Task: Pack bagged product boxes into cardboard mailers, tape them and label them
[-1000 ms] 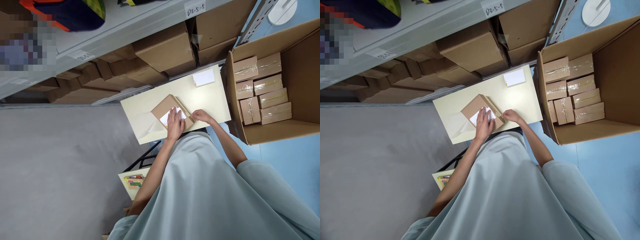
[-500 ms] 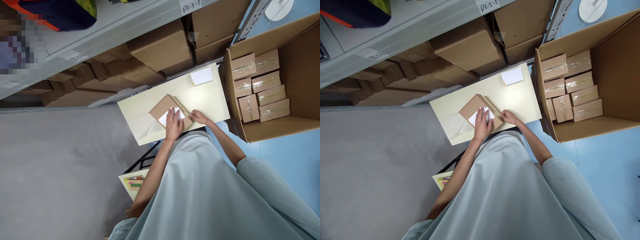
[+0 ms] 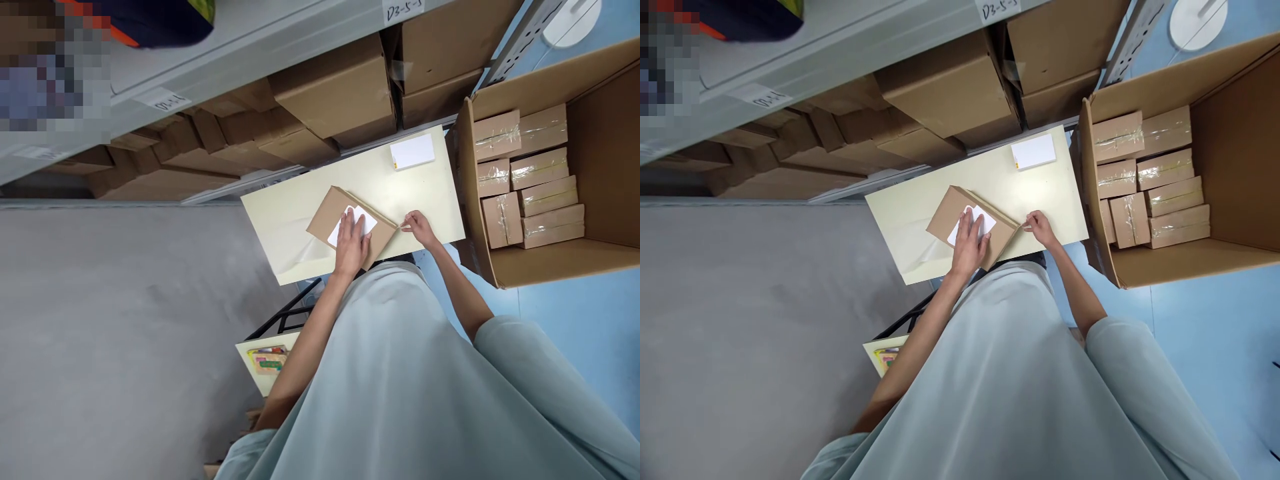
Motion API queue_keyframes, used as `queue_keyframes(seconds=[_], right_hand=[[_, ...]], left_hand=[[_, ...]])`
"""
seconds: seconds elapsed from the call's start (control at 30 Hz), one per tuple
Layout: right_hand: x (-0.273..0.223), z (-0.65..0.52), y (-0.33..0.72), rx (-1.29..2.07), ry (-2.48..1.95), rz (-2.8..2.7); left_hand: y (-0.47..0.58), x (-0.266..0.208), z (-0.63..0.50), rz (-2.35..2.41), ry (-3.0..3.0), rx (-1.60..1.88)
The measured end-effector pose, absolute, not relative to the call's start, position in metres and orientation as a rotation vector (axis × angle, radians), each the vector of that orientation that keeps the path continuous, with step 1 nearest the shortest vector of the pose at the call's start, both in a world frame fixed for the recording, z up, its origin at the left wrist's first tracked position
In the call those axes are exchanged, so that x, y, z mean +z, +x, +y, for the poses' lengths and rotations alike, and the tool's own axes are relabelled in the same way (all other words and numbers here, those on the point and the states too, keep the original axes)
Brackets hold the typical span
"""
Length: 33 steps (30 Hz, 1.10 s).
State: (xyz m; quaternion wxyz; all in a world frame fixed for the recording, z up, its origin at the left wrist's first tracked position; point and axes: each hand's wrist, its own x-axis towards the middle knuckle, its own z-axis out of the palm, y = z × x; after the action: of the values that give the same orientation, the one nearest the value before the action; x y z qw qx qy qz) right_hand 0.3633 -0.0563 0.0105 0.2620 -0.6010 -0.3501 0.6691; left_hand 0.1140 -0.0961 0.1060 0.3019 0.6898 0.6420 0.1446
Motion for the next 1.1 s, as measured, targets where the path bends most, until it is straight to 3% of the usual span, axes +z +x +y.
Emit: queue_keyframes(seconds=[0.23,0.4,0.6,0.7,0.87,1.1], right_hand=[[0.017,-0.04,0.35,1.82,-1.588,-0.994],[0.021,-0.014,0.323,1.884,-1.727,-1.327],[0.041,0.001,0.332,1.536,-1.992,-1.673],[0.056,-0.005,0.332,1.559,-1.781,-1.606],[0.074,-0.023,0.322,1.956,-1.357,-1.469],[0.084,-0.054,0.357,1.835,-1.802,-1.014]], left_hand=[[0.11,0.103,-0.095,1.67,1.84,0.412],[0.111,0.103,-0.096,1.68,1.842,0.39],[0.114,0.102,-0.094,1.679,1.855,0.407],[0.117,0.103,-0.093,1.702,1.871,0.387],[0.125,0.109,-0.094,1.79,1.889,0.311],[0.088,0.123,-0.051,1.862,1.774,0.465]])
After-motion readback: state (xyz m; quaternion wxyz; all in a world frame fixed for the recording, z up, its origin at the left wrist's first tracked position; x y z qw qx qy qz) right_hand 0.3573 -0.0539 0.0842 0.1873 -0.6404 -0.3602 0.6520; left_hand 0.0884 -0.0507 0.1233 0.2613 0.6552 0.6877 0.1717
